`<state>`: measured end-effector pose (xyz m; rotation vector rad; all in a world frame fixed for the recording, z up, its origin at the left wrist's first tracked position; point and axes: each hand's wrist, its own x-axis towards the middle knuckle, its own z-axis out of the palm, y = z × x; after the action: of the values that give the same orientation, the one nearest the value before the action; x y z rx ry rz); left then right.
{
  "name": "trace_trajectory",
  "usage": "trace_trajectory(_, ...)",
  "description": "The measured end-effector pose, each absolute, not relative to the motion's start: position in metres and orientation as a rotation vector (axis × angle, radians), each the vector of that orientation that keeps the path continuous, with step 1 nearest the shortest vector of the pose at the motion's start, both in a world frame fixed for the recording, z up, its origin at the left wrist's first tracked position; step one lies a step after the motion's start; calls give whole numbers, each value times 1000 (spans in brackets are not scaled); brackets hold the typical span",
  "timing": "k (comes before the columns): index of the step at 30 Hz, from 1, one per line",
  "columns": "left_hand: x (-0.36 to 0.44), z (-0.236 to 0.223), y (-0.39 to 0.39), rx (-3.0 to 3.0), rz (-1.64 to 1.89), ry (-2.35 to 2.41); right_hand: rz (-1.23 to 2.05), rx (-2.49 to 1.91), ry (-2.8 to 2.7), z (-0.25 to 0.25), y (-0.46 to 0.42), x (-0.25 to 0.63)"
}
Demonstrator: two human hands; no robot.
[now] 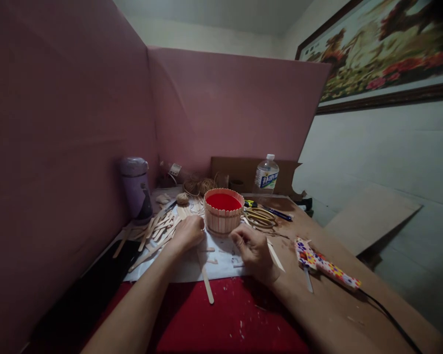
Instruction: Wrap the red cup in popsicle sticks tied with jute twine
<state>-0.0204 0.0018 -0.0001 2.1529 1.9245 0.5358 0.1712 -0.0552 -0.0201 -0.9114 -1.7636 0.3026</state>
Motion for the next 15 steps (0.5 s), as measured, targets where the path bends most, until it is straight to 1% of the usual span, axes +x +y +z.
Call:
trace_trajectory(3, -19, 0, 3, 2173, 443, 1942, 302, -970, -2052, -14, -75, 153)
trace_trajectory(6, -20, 0, 5, 2168, 405, 1968, 146, -1207, -2278, -15, -89, 134)
trace_trajectory(8, -21, -1, 6, 2163, 402, 1983, 125, -1345, -2320, -19, -91, 127)
trace_trajectory(10, -22, -2, 6, 2157, 417, 1998, 231, -1396, -2270, -25, -87, 125)
trace_trajectory(12, -23, -2, 5, 2146, 458, 2011, 412, -1370, -2145, -30, -81, 128)
trace_trajectory(15, -24, -2, 5, 2112, 585, 2009, 639, -1326, -1943, -29, -71, 134)
